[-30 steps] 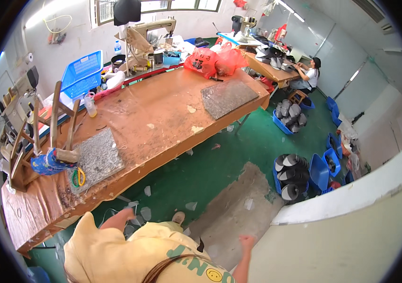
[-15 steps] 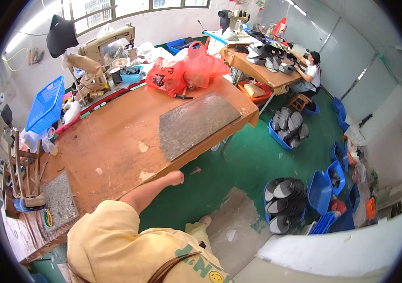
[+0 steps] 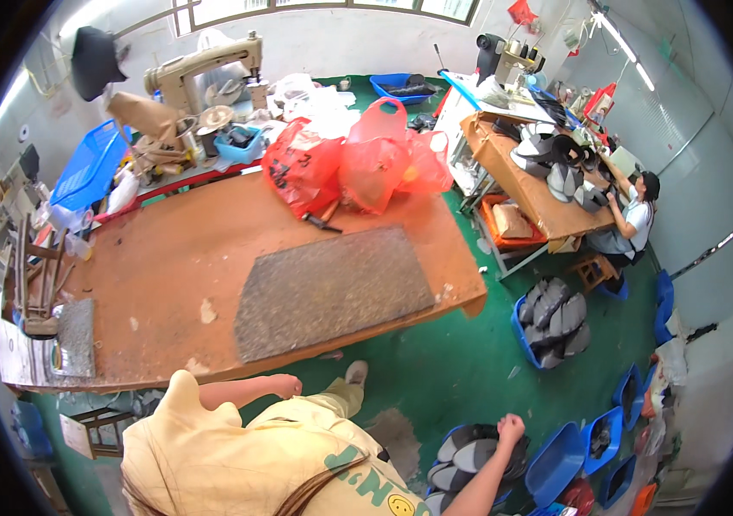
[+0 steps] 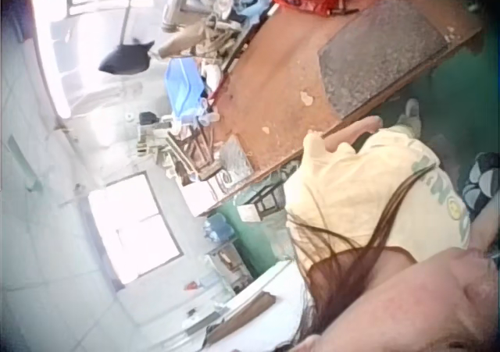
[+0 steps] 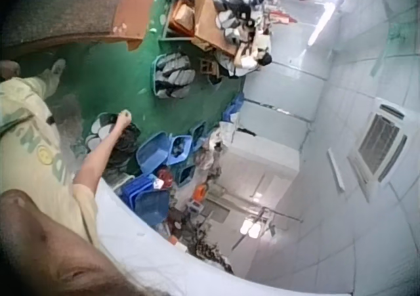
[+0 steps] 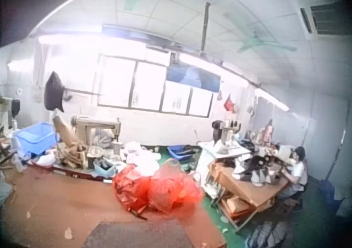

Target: The person unpacks green vegetables from a red plastic bag on a workbench and transfers them into a metal bowl. They then scoop a yellow powder from a container into a pot of rice using a ladle. Finally, the person washes the vegetables in the metal bowl at a sink.

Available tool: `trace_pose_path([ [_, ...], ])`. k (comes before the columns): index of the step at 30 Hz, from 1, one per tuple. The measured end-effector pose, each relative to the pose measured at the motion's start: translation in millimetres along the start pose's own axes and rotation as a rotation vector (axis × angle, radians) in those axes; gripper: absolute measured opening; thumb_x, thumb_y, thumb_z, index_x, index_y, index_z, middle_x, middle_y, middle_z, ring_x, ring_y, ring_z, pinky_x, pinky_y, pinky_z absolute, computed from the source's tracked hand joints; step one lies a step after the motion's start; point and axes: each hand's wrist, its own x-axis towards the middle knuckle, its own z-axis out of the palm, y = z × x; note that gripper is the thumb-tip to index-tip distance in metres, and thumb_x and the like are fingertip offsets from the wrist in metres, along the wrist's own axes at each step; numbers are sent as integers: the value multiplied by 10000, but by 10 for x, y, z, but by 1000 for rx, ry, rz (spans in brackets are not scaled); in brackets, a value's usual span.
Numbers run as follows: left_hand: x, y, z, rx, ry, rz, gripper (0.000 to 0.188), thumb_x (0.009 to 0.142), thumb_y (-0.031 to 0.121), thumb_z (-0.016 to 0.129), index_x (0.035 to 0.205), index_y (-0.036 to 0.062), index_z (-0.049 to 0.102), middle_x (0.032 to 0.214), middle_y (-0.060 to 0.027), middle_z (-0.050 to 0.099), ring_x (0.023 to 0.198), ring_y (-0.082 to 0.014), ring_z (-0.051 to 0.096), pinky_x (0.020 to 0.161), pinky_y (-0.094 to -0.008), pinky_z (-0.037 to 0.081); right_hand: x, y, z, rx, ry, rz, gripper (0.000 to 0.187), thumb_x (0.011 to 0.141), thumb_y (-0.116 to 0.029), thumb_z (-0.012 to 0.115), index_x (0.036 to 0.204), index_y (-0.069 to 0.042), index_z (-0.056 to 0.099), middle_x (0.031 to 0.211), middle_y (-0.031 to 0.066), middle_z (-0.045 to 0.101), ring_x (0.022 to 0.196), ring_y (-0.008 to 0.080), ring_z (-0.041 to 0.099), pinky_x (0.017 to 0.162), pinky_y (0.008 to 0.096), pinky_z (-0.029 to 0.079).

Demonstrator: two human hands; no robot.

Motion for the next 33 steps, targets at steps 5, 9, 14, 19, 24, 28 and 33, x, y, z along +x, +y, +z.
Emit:
trace_pose_path([
  [5,1241,786,-1215,-70,110,-75,230,794,258,543,881,93,677,797,-110,674,774,-247,650,700,-363,508,865,-1201,1220,70,-345,-41,151,889,-136,564,863,8,601,706,65,621,580,107,572,518,227,464],
  [9,1282,1512,-2166,-494,338,-163,284,840,252,546,1030,57,627,904,-139,659,819,-243,642,730,-365,501,1891,-1646,2009,40,-457,-217,171,887,-165,581,847,-3,618,730,46,637,629,93,572,568,232,446],
  [14,1278,1562,-2526,-713,535,-429,294,851,239,571,1074,50,606,908,-116,659,800,-208,635,731,-339,496,2764,-3339,3503,-122,-653,-586,217,858,-208,625,901,4,623,809,55,648,750,120,583,714,272,477],
  [19,1458,1660,-2267,-738,937,-679,256,847,195,577,1042,33,612,844,-109,657,724,-184,628,668,-329,498,3353,-4468,5298,-27,-656,-799,193,895,-122,498,927,28,615,823,111,657,749,196,627,686,295,483],
  [24,1914,2354,-1933,-1048,1056,-734,209,820,150,612,986,24,626,731,-82,643,645,-152,607,608,-304,490,4310,-4471,6707,-229,-840,-862,182,809,-24,504,905,-18,658,808,120,668,748,201,642,675,323,497],
  [28,2161,2978,-1436,-1025,820,-893,284,801,260,634,1018,78,642,786,-104,649,736,-230,623,667,-347,490,3549,-4359,6976,-353,-1338,-980,246,750,-53,521,941,-24,673,876,168,674,830,301,652,731,366,503],
  [33,2470,3401,-1656,-1073,845,-1094,295,805,238,624,1040,61,633,753,-95,654,696,-209,628,655,-330,496,3103,-4435,6514,-545,-1261,-1439,426,788,-173,545,1172,-1,478,1150,158,497,994,344,519,779,424,477],
])
